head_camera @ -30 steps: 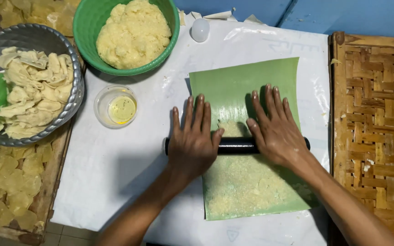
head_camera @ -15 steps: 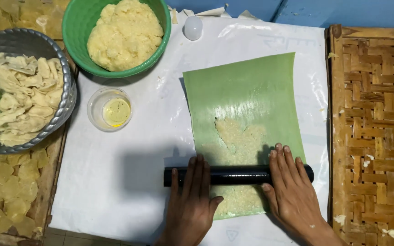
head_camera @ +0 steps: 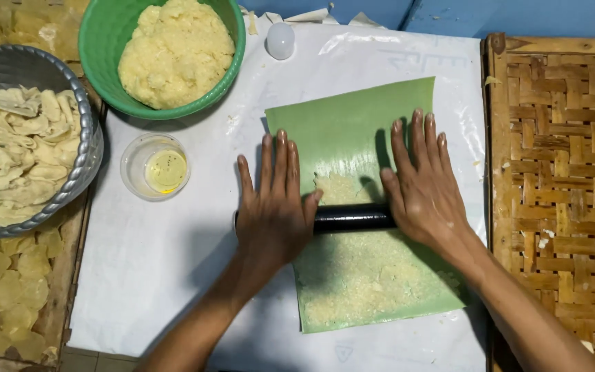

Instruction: Flattening dough on a plastic sheet using a rolling pin to prepare crackers.

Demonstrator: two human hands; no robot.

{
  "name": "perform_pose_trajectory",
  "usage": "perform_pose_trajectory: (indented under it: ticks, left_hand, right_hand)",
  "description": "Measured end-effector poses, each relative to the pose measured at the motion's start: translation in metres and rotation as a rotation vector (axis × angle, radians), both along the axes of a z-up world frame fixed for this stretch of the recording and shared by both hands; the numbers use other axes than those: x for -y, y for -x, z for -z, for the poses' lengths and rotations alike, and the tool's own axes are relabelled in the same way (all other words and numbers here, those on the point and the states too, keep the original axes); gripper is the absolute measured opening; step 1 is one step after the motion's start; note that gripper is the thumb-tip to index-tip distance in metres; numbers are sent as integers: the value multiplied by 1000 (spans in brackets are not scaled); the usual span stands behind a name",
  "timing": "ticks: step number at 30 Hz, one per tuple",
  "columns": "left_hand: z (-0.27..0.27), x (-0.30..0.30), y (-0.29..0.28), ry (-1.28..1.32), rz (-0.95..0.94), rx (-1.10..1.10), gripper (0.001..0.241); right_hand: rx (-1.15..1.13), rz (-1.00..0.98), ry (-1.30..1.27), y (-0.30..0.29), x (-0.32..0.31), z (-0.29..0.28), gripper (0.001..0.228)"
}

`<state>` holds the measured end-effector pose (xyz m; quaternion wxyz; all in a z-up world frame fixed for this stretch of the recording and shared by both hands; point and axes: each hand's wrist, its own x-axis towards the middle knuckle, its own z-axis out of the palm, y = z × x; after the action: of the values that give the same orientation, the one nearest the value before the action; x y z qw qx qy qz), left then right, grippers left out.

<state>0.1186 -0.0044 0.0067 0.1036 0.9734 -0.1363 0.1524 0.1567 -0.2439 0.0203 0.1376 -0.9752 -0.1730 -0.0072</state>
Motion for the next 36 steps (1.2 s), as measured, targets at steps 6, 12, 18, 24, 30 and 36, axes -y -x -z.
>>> perform_pose_trajectory:
  ticks: [6, 12, 18, 24, 30, 36]
  left_hand:
    - [12, 11, 110, -46, -4, 102, 68]
    - [19, 3, 75, 13, 41, 20, 73]
    - [-13, -6, -29, 86, 1, -374, 80]
    - [1, 4, 41, 61, -4, -5, 81]
    - [4, 6, 112, -79, 15, -66, 74]
    - [-7, -6, 2, 51, 1, -333, 81]
  right_hand:
    - [164, -75, 82, 104, 27, 39, 70]
    - [86, -55, 136, 72, 20, 30, 67]
    - [-179, 54, -16, -25, -4, -4, 73]
    - [58, -37, 117, 40, 9, 19, 72]
    - [-21, -59, 133, 96, 20, 19, 75]
    - [-113, 49, 35, -2, -3, 8, 75]
